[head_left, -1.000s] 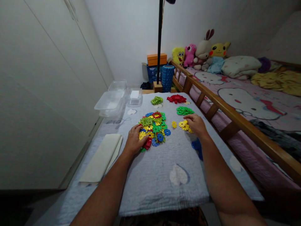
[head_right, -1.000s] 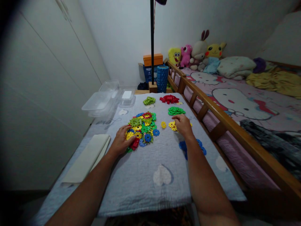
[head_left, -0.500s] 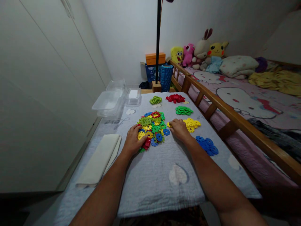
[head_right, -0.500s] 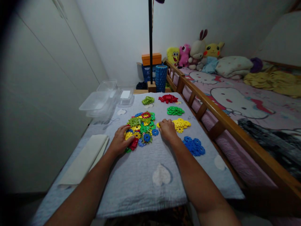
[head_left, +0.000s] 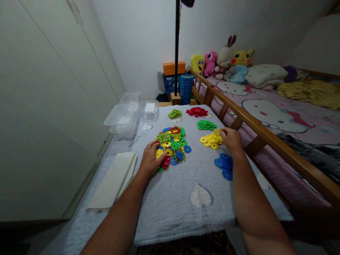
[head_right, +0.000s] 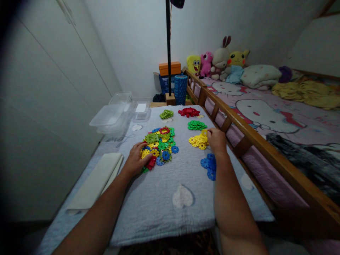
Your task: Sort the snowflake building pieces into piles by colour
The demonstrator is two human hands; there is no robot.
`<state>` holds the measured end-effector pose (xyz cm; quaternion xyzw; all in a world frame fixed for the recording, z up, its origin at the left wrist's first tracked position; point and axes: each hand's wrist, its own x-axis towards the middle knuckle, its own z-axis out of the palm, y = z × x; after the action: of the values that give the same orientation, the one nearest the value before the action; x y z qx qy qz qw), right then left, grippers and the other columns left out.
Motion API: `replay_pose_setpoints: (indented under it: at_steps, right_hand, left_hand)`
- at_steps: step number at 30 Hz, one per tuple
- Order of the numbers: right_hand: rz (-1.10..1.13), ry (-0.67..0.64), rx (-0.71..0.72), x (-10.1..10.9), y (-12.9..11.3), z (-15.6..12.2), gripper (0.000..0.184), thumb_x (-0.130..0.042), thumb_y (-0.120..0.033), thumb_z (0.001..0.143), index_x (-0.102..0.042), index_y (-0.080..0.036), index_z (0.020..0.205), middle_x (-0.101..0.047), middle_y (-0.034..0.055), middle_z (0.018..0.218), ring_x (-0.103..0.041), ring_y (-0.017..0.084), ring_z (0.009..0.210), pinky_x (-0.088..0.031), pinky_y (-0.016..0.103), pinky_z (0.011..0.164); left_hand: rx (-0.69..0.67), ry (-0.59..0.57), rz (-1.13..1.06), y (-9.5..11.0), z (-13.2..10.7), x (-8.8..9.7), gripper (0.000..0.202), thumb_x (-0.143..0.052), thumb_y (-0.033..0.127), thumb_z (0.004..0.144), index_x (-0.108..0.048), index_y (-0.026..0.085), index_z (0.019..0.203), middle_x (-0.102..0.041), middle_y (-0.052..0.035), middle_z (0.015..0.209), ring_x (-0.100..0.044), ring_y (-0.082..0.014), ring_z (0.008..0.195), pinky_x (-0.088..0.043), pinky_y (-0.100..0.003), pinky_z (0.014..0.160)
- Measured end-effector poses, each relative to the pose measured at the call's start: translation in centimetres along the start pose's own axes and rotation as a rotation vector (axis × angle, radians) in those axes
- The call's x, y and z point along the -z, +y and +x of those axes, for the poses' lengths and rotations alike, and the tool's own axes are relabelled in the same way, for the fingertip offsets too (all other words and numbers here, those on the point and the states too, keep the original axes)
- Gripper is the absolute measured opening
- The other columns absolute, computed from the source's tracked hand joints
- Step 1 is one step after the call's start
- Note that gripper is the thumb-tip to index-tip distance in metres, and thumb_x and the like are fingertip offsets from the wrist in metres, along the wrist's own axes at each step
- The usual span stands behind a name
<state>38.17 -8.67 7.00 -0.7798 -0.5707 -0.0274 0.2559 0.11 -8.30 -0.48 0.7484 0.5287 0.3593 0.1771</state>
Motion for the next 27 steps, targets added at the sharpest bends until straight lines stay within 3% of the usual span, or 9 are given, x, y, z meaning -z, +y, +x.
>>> replay_pose_setpoints:
  at_steps: [4, 8, 13, 17, 21, 24, 27]
  right_hand:
    - [-0.091, 0.006, -0.174, 1.1, 3.1, 0.1, 0.029, -0.054, -0.018, 0.080, -0.078, -0.016, 0.097, -0.076, 0.0139, 0.096, -0.068, 0.026, 0.088, -0.045, 0.032, 0.076]
    - [-0.189, -0.100, -0.238, 0.6, 4.1, -0.1, 0.027, -0.057, -0.016, 0.074, -0.077, -0.018, 0.093, -0.076, 0.0133, 0.092, -0.068, 0.025, 0.083, -0.044, 0.031, 0.070]
    - [-0.166, -0.125, -0.232, -0.2, 3.7, -0.1, 0.018, -0.059, -0.016, 0.071, -0.075, -0.017, 0.079, -0.074, 0.0121, 0.080, -0.066, 0.022, 0.073, -0.041, 0.028, 0.063]
    - [0.040, -0.085, -0.256, -0.7, 3.3, 0.1, 0.015, -0.060, -0.025, 0.076, -0.073, -0.017, 0.081, -0.073, 0.0094, 0.074, -0.065, 0.020, 0.068, -0.043, 0.027, 0.060]
    - [0.235, -0.135, -0.265, -1.2, 3.6, 0.3, 0.013, -0.057, -0.018, 0.074, -0.069, -0.018, 0.079, -0.073, 0.0057, 0.072, -0.065, 0.018, 0.063, -0.045, 0.025, 0.059]
    - [0.235, -0.083, -0.230, -1.3, 3.5, 0.3, 0.010, -0.057, -0.017, 0.073, -0.066, -0.019, 0.074, -0.071, 0.0052, 0.072, -0.065, 0.019, 0.065, -0.047, 0.027, 0.061]
    - [0.221, -0.007, -0.138, -1.3, 1.8, -0.1, 0.013, -0.055, -0.020, 0.077, -0.068, -0.020, 0.079, -0.072, 0.0060, 0.077, -0.065, 0.020, 0.071, -0.048, 0.029, 0.067]
  left_hand:
    - [0.004, -0.013, 0.017, 0.1, 0.0, 0.0, 0.049, -0.067, 0.045, 0.084, -0.060, 0.019, 0.124, -0.056, -0.0138, 0.134, -0.051, -0.0316, 0.130, -0.039, -0.052, 0.116]
    - [0.003, -0.020, 0.021, 0.2, 0.0, 0.1, 0.049, -0.065, 0.045, 0.084, -0.059, 0.018, 0.124, -0.055, -0.0145, 0.135, -0.051, -0.0316, 0.131, -0.039, -0.052, 0.115]
    - [0.005, -0.017, 0.022, 0.2, 0.0, 0.1, 0.048, -0.065, 0.045, 0.084, -0.060, 0.019, 0.124, -0.055, -0.0143, 0.136, -0.050, -0.0317, 0.131, -0.039, -0.053, 0.115]
    - [0.007, -0.010, 0.018, 0.2, -0.1, 0.1, 0.047, -0.066, 0.045, 0.083, -0.060, 0.021, 0.123, -0.055, -0.0132, 0.135, -0.051, -0.0313, 0.131, -0.038, -0.052, 0.116]
    - [0.008, -0.003, 0.019, 0.2, -0.1, 0.0, 0.047, -0.067, 0.044, 0.083, -0.060, 0.020, 0.123, -0.055, -0.0136, 0.135, -0.051, -0.0316, 0.131, -0.039, -0.052, 0.116]
    - [0.011, -0.012, 0.014, 0.3, 0.0, 0.1, 0.048, -0.067, 0.044, 0.083, -0.060, 0.020, 0.123, -0.055, -0.0138, 0.135, -0.051, -0.0315, 0.131, -0.039, -0.052, 0.116]
    - [0.019, -0.025, 0.011, 0.4, 0.0, 0.2, 0.048, -0.067, 0.044, 0.083, -0.060, 0.019, 0.123, -0.055, -0.0142, 0.136, -0.050, -0.0315, 0.132, -0.038, -0.052, 0.116]
